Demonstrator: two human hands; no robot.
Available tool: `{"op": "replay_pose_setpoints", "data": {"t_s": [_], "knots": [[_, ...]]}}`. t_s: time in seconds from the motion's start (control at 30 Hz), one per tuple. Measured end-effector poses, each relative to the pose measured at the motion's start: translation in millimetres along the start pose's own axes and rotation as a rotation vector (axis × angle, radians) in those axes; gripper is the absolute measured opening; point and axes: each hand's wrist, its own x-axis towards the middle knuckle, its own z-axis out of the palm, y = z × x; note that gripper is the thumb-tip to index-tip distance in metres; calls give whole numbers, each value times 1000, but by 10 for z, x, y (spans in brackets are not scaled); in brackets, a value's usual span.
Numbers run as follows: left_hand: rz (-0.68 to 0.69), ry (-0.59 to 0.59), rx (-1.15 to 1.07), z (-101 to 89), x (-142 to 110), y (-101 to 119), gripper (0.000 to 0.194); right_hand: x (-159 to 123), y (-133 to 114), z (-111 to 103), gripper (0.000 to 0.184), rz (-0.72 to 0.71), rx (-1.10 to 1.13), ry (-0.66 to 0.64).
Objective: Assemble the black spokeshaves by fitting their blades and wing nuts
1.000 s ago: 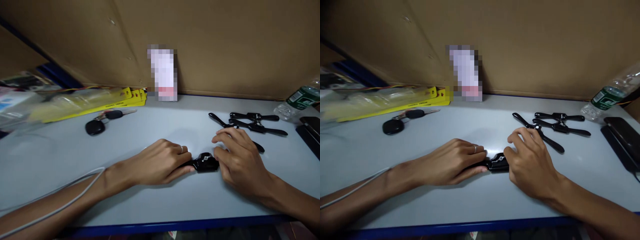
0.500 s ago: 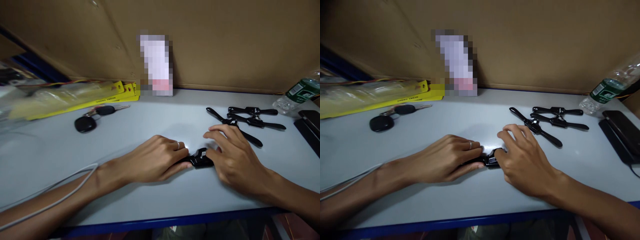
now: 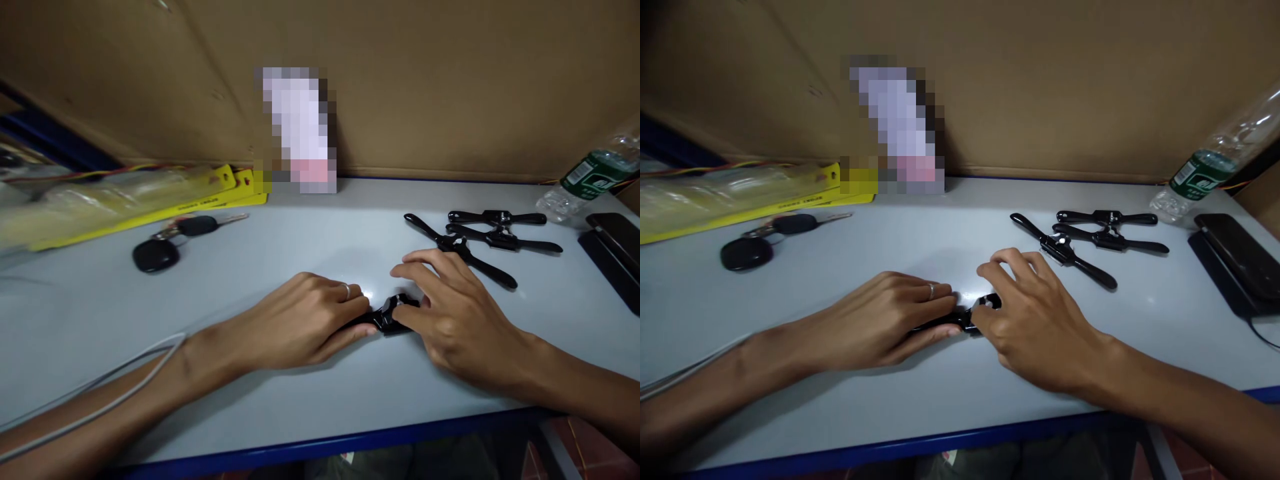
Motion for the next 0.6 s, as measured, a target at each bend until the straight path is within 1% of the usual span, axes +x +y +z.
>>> {"op": "replay_pose_setpoints", "data": {"t_s": [0.13, 0.27, 0.33, 0.4, 0.47, 0.53, 0.6], "knots": [[-5, 2, -2, -2, 2, -1, 52, 3, -3, -2, 32, -5, -11, -3], [-4, -10, -18, -8, 4, 2, 50, -2, 13, 6, 29, 38, -100, 5], [-4, -6, -29, -8, 5, 4, 48, -2, 11, 8, 30, 33, -76, -5], [-5, 2, -36, -6, 5, 3, 48, 0, 6, 6, 32, -2, -4, -16], [-1, 3, -33, -4, 3, 1, 48, 2, 3, -2, 34, -26, 19, -6], [-3, -1, -21, -2, -1, -1, 48, 4, 7, -12, 37, 0, -45, 8], [-9, -10, -12, 0, -5, -1, 49, 6, 11, -21, 36, 42, -104, 9]]}}
